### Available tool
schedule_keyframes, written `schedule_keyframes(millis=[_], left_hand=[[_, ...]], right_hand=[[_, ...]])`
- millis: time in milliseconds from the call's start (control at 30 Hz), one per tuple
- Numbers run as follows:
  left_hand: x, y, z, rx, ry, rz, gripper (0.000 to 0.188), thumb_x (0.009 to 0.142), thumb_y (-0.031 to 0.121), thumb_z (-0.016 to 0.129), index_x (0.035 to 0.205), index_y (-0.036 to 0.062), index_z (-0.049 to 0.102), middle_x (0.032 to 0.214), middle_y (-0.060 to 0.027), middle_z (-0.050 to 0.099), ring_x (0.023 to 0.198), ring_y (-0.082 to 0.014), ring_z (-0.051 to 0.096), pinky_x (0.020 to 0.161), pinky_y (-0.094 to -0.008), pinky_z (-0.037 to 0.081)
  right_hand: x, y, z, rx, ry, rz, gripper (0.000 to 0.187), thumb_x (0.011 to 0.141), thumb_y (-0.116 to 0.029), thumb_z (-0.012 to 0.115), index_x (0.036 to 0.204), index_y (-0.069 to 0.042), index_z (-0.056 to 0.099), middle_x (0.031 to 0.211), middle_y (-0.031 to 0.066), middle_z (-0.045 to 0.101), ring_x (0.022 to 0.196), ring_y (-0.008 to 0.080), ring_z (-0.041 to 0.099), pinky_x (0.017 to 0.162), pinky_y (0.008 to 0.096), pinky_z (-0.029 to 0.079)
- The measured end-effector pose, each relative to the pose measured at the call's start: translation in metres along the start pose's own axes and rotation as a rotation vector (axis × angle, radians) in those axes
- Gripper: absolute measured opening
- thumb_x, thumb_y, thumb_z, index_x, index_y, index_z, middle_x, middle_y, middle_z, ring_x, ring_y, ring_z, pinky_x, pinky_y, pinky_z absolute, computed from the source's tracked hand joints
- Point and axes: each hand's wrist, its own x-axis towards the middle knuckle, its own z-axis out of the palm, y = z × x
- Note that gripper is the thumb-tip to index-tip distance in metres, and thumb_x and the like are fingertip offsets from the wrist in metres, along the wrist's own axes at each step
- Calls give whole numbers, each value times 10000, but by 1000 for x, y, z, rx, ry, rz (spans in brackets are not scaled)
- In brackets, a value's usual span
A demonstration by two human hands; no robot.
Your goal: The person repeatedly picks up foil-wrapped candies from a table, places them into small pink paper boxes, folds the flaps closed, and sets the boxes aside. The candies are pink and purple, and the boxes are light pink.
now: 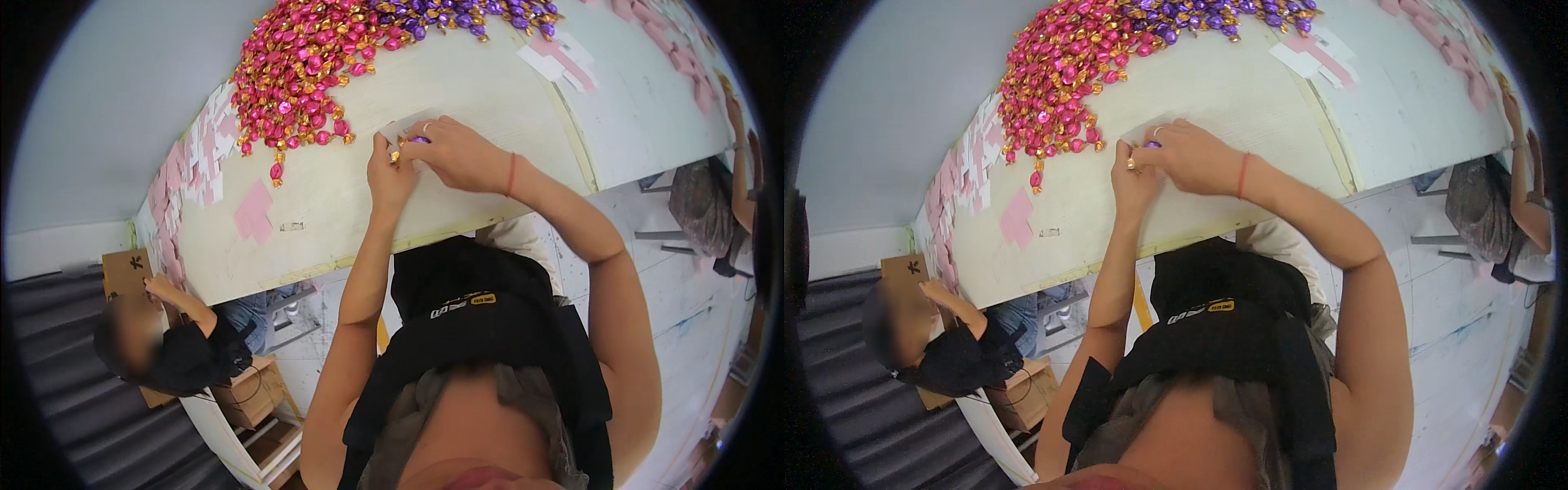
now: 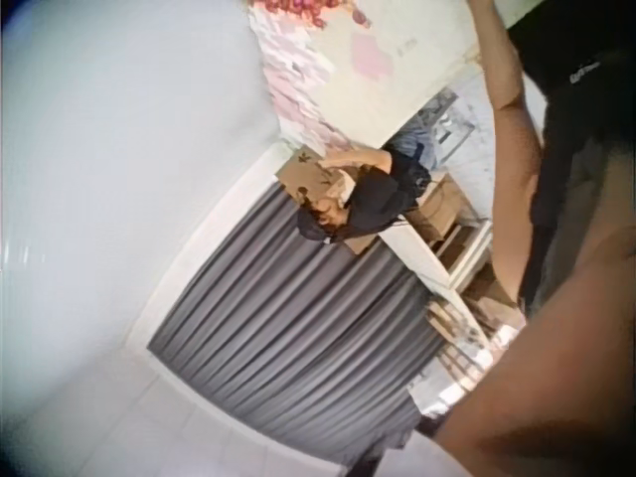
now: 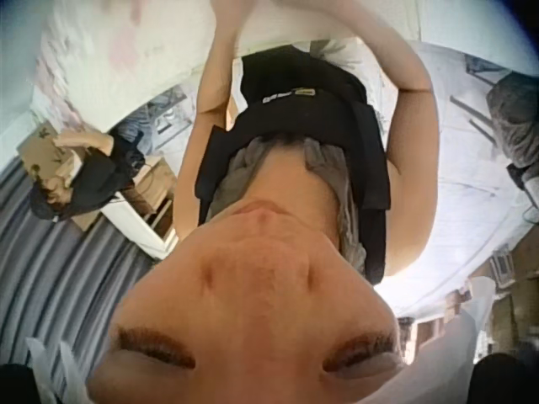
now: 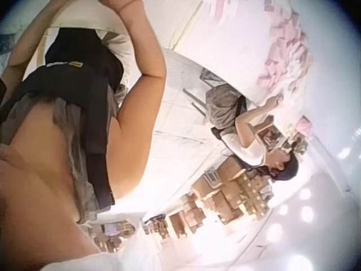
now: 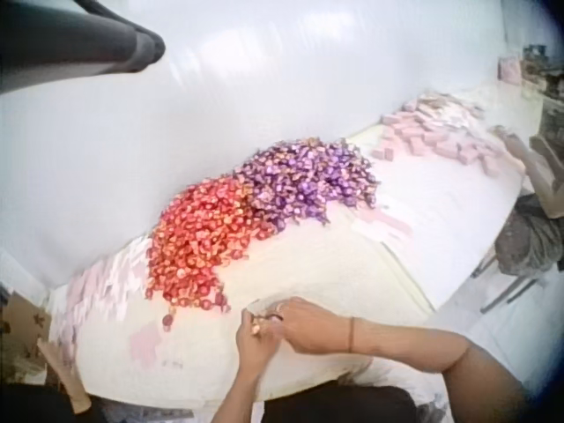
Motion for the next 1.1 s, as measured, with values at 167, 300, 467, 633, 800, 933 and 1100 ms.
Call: schedule_keyframes(millis=[167, 300, 467, 633, 800, 933, 1100], left_hand=[[2, -15, -9, -123, -137, -50, 363, 819, 51, 712, 1124, 21, 519, 836, -72, 640, 600, -135, 551, 547, -306, 418], [4, -9, -10, -418, -220, -148, 369, 847, 77, 720, 1160, 5, 537, 845, -12, 628, 619, -52, 496, 554, -223, 384], [-12, -10, -29, -544, -220, -255, 485, 881, 116, 715, 1316, 4, 532, 825, 10, 632, 636, -37, 485, 598, -194, 393], [-11, -9, -21, -517, -351, -290, 396, 912, 211, 700, 1236, 4, 604, 833, -36, 663, 680, -55, 539, 582, -206, 377], [-1, -6, -5, -325, -307, -293, 199, 887, 77, 690, 1067, -7, 700, 850, -30, 686, 705, -47, 575, 558, -200, 409], [-2, -6, 20, -598, -112, -135, 113, 843, -35, 681, 947, 3, 706, 932, -57, 688, 701, -42, 569, 556, -194, 416], [-4, -30, 15, -531, -110, 23, 127, 813, -106, 657, 807, 15, 619, 1125, -99, 600, 865, -119, 598, 712, -246, 490]], right_hand=[[4, 6, 6, 67, -59, 99, 228, 798, 4, 625, 1007, -83, 599, 1048, 143, 639, 965, 307, 612, 848, 441, 463], [-5, 24, 0, -135, -153, 22, 226, 814, -14, 637, 1035, -56, 643, 941, 138, 667, 910, 290, 616, 819, 409, 482], [-35, 39, -11, 88, 336, 93, 346, 877, -13, 586, 1212, -61, 658, 945, 96, 682, 840, 224, 631, 762, 322, 503], [-48, 68, -2, 924, 29, 634, 371, 936, -68, 586, 1307, -51, 606, 1059, 26, 656, 782, 63, 605, 628, 232, 486], [-37, 65, 16, 520, 105, 312, 455, 849, 33, 609, 1287, -92, 614, 1169, 97, 640, 970, 186, 628, 835, 305, 500], [-44, 57, 28, 592, 129, 241, 382, 804, 66, 589, 1126, -109, 698, 1240, 122, 609, 1219, 268, 534, 1017, 360, 443], [-48, 46, 10, 752, -26, 244, 323, 836, -26, 681, 1151, -91, 710, 1283, 140, 603, 1167, 291, 577, 1002, 363, 458]])
